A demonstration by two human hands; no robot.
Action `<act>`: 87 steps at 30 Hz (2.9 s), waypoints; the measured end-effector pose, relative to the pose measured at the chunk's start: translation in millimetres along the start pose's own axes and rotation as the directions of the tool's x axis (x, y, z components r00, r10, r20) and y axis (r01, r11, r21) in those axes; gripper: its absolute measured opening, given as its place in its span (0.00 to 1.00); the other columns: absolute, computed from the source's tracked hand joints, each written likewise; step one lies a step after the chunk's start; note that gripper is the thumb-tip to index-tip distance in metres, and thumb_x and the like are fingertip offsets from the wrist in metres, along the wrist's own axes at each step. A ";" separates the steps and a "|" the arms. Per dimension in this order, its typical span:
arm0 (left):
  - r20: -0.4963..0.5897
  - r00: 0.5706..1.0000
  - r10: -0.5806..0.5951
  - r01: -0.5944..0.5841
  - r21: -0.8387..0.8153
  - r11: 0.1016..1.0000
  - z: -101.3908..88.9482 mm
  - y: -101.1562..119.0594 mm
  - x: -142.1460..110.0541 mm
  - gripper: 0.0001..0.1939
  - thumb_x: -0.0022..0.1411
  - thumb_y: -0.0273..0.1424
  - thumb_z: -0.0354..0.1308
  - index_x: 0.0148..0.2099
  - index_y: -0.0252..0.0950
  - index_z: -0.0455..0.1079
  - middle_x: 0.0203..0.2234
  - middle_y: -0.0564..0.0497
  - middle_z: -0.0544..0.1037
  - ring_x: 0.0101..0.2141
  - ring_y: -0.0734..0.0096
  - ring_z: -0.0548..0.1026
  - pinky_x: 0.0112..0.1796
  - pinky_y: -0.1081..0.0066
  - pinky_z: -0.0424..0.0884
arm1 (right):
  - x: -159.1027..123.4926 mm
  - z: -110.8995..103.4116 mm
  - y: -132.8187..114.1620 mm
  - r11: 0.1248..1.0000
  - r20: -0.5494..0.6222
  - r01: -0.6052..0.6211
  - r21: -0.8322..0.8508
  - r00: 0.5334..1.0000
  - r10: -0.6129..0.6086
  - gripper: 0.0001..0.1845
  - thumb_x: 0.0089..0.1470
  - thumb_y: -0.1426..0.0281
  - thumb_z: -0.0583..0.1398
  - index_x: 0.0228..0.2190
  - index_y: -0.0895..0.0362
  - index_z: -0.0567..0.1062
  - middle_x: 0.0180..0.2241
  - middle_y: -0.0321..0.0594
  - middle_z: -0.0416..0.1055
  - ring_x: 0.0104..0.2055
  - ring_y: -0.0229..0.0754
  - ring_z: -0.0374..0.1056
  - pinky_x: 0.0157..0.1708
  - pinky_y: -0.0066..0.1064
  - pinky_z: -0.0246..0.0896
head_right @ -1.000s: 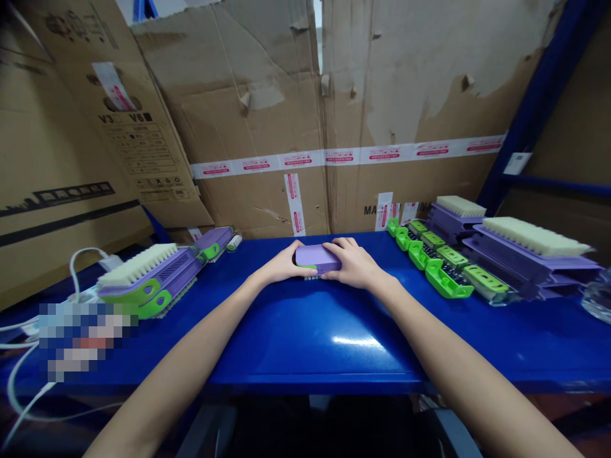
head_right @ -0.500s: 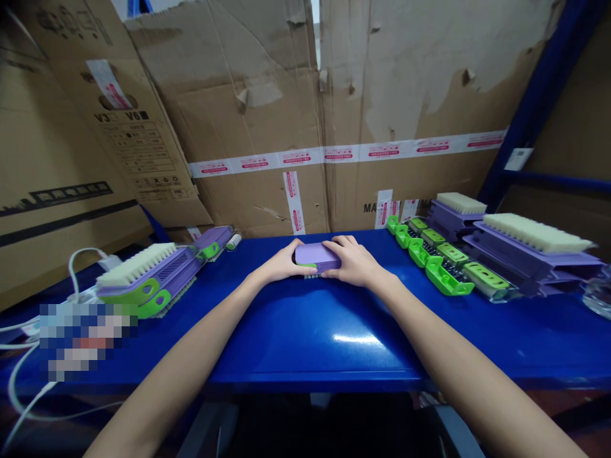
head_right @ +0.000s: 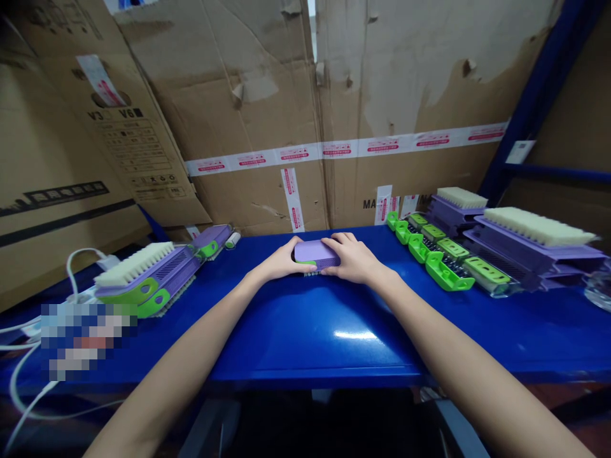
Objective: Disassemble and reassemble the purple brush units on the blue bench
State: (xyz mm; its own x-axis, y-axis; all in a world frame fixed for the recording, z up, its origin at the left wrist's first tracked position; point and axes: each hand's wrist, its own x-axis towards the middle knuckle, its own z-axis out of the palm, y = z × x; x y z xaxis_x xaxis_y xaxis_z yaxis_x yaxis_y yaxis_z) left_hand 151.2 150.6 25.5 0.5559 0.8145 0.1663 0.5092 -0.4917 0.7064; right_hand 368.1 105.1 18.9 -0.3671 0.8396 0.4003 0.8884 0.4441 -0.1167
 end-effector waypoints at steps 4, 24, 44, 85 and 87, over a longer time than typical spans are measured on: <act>0.005 1.000 0.000 0.000 0.002 1.000 -0.2 -0.1 0.4 0.36 0.40 0.49 0.67 0.47 0.37 0.60 0.39 0.49 0.73 0.40 0.59 0.72 0.35 0.68 0.67 | 0.1 -0.5 -0.7 1.000 0.010 -0.003 -0.007 1.000 0.003 0.41 0.46 0.54 0.63 0.58 0.56 0.61 0.56 0.51 0.59 0.57 0.56 0.54 0.52 0.48 0.59; -0.031 0.998 0.046 -0.046 -0.018 0.999 0.7 -2.4 2.5 0.34 0.36 0.47 0.70 0.41 0.36 0.60 0.34 0.51 0.71 0.36 0.64 0.70 0.31 0.71 0.65 | 0.2 1.8 2.1 0.999 -0.011 0.024 0.031 1.000 -0.023 0.41 0.44 0.55 0.64 0.58 0.55 0.62 0.56 0.51 0.59 0.57 0.56 0.55 0.52 0.49 0.58; -0.160 0.987 0.035 -0.048 -0.075 0.996 2.2 -6.8 9.4 0.39 0.31 0.46 0.72 0.42 0.36 0.58 0.35 0.50 0.71 0.37 0.65 0.70 0.33 0.70 0.66 | 1.9 7.0 8.8 0.998 -0.068 0.039 0.047 0.997 -0.036 0.41 0.47 0.52 0.62 0.59 0.54 0.61 0.53 0.51 0.60 0.54 0.57 0.55 0.50 0.49 0.60; -0.144 0.986 -0.081 0.092 0.071 0.993 -28.6 -28.0 3.1 0.39 0.40 0.51 0.67 0.51 0.37 0.62 0.47 0.43 0.73 0.46 0.55 0.73 0.44 0.64 0.68 | 2.1 6.9 2.4 0.996 -0.105 -0.069 -0.058 0.993 0.063 0.34 0.52 0.52 0.58 0.56 0.54 0.66 0.51 0.50 0.64 0.52 0.55 0.57 0.49 0.45 0.62; -0.151 0.986 -0.067 0.079 0.074 0.994 -28.6 -30.5 3.4 0.40 0.42 0.51 0.66 0.55 0.39 0.60 0.49 0.44 0.73 0.47 0.56 0.72 0.46 0.64 0.67 | 2.5 7.8 3.1 0.996 -0.105 -0.069 -0.048 0.992 0.064 0.34 0.52 0.52 0.58 0.56 0.55 0.66 0.52 0.49 0.64 0.53 0.55 0.57 0.50 0.45 0.61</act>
State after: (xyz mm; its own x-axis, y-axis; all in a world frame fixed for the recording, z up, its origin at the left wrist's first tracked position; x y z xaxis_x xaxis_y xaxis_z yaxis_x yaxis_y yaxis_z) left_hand 118.8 177.2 24.2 0.4149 0.8828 0.2203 0.5989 -0.4473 0.6643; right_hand 367.7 111.0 12.4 -0.2787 0.8286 0.4855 0.9237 0.3696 -0.1007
